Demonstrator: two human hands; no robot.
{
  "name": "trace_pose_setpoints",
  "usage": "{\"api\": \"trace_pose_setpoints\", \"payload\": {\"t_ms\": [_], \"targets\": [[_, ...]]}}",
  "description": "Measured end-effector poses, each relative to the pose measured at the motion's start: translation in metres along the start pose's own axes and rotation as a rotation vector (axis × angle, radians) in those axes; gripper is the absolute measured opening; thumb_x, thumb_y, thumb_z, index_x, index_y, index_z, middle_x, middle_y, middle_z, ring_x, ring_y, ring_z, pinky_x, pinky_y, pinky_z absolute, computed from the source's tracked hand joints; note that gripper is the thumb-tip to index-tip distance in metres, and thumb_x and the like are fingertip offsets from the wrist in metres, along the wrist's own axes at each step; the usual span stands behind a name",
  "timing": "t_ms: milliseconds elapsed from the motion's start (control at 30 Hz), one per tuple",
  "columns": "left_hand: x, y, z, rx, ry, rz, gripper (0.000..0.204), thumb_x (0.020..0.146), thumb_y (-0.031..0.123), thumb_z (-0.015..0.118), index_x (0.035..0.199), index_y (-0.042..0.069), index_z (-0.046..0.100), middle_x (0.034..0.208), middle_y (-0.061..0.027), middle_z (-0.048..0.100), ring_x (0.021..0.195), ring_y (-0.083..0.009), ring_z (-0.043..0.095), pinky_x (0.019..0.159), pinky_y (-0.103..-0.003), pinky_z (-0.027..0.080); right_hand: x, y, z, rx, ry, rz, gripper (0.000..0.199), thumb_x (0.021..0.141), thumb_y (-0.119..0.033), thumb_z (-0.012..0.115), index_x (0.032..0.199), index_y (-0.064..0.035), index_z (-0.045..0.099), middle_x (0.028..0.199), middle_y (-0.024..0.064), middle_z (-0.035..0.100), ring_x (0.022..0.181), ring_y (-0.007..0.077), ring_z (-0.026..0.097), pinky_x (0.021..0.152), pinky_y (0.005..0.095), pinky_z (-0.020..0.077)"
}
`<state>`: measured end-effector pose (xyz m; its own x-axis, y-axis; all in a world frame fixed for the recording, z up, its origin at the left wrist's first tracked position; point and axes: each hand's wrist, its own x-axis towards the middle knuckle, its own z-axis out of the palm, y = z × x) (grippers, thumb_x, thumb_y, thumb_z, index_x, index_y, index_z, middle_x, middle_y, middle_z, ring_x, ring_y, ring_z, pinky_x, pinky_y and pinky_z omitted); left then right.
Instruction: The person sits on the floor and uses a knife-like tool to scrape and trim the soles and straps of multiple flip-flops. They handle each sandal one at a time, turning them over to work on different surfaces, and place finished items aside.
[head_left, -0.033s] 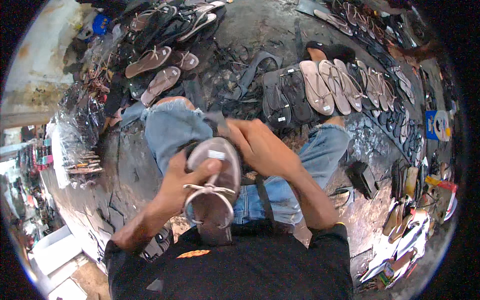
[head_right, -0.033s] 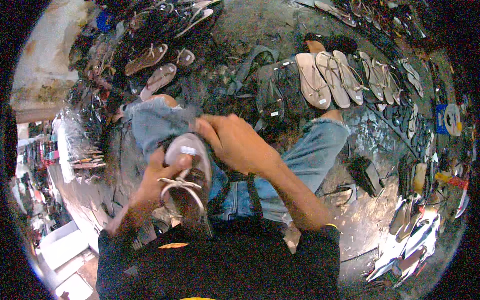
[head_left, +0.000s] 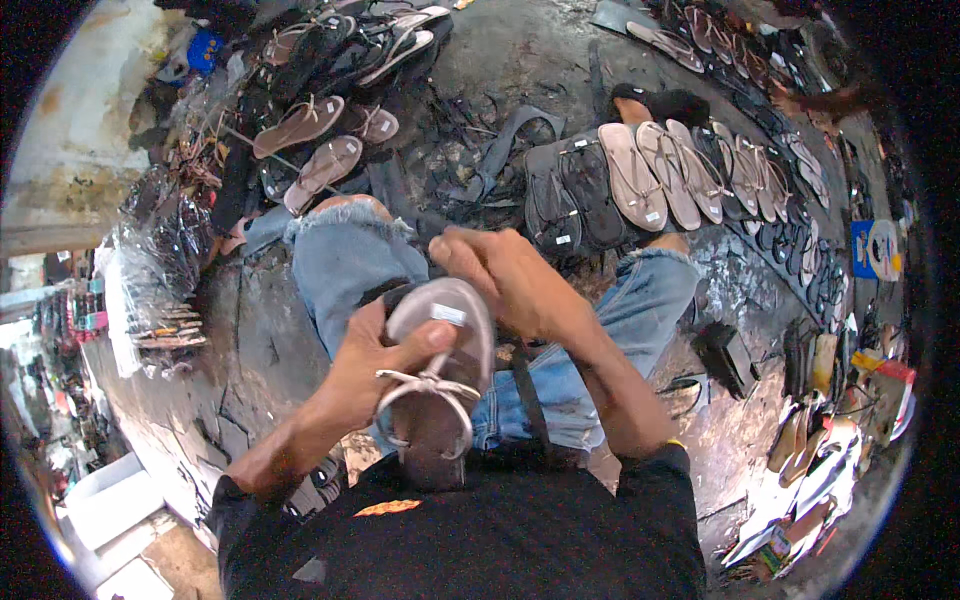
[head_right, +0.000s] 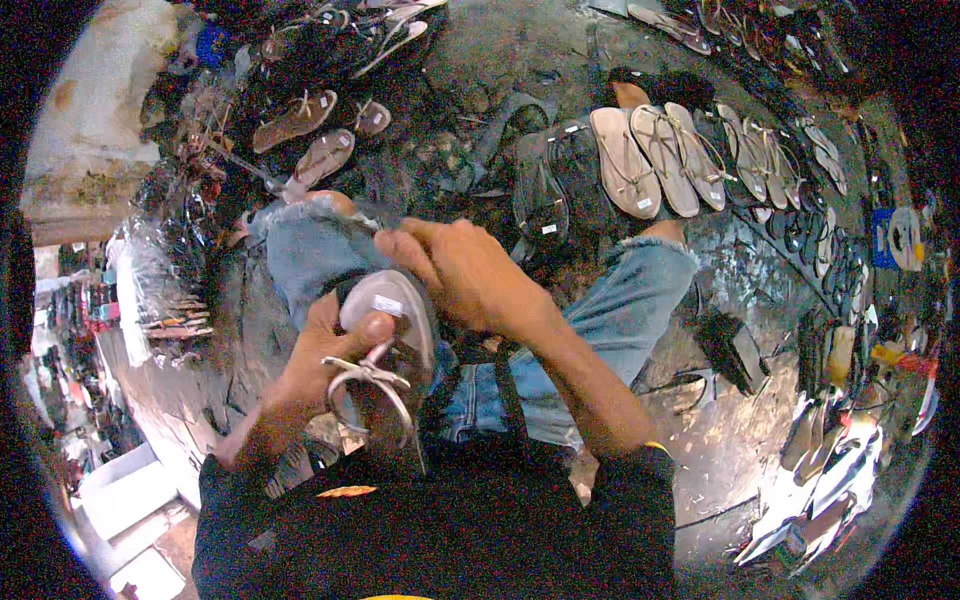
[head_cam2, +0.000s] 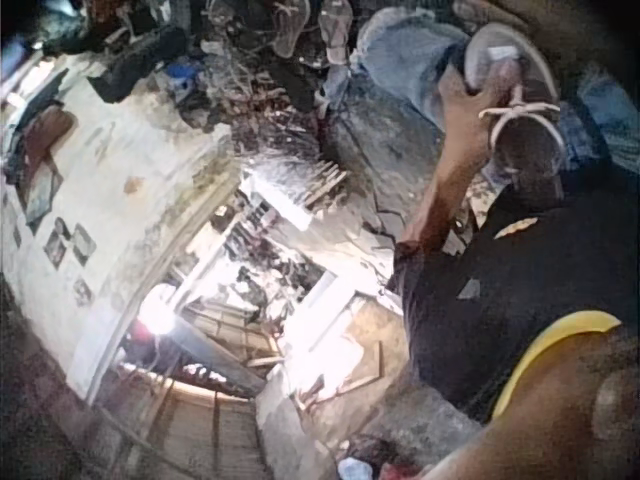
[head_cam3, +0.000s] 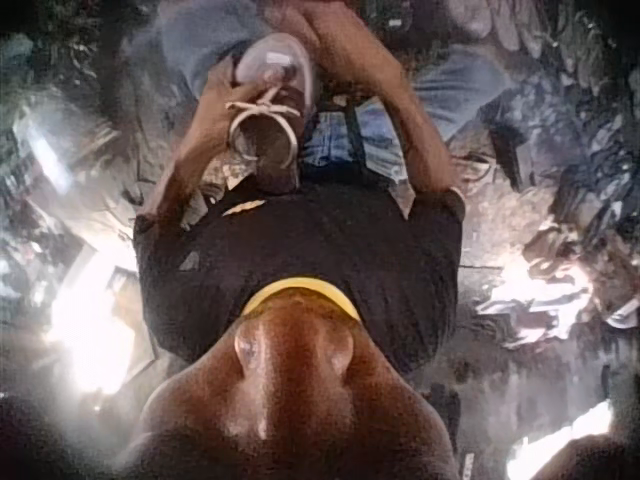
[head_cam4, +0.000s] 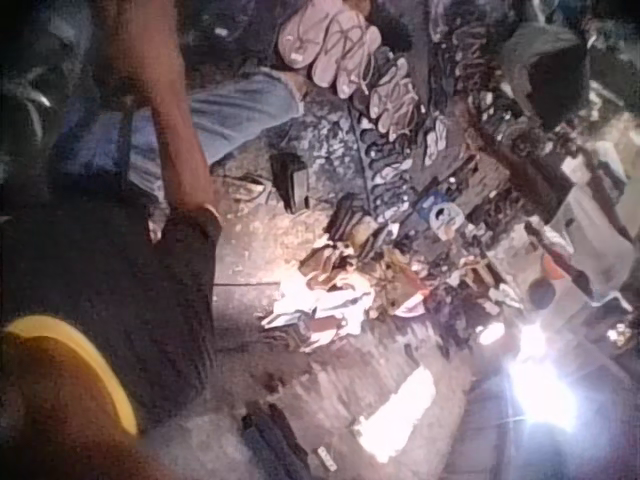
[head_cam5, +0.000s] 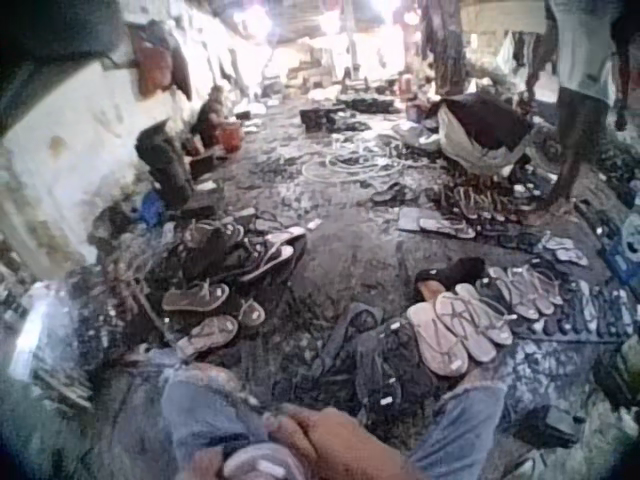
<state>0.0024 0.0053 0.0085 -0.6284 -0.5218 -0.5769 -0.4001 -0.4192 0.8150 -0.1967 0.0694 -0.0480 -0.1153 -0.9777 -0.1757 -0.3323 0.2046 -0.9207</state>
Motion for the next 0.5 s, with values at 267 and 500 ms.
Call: {"api": "trace_pose_setpoints", "payload": {"t_ms": [267, 500], "targets": [[0.024, 0.016, 0.002, -0.562, 0.15, 0.469, 0.042, 0.095, 0.015, 0.07, 0.133, 0.006, 0.055, 0.124, -0.0095, 0.065, 0.107, -0.0208, 0.065, 0.087, -0.037, 0.058, -0.077, 0.086, -0.025, 0.442, 0.698, 0.137, 0.046, 0.109, -0.046, 0.036, 0.107, -0.0053, 0.059, 0.062, -0.0024, 0.048, 0.049, 0.0065, 0.041, 0.044, 0.0247, 0.0331], [0.038, -0.001, 0.039, -0.823, 0.078, 0.341, 0.027, 0.097, 0.015, 0.068, 0.122, 0.005, 0.063, 0.116, -0.007, 0.071, 0.103, -0.0177, 0.07, 0.087, -0.032, 0.061, -0.157, 0.039, 0.036, 0.2, 0.626, 0.06, 0.031, 0.104, -0.035, 0.05, 0.109, -0.0068, 0.062, 0.062, 0.0069, 0.055, 0.052, 0.0176, 0.055, 0.049, 0.035, 0.0417]]}}
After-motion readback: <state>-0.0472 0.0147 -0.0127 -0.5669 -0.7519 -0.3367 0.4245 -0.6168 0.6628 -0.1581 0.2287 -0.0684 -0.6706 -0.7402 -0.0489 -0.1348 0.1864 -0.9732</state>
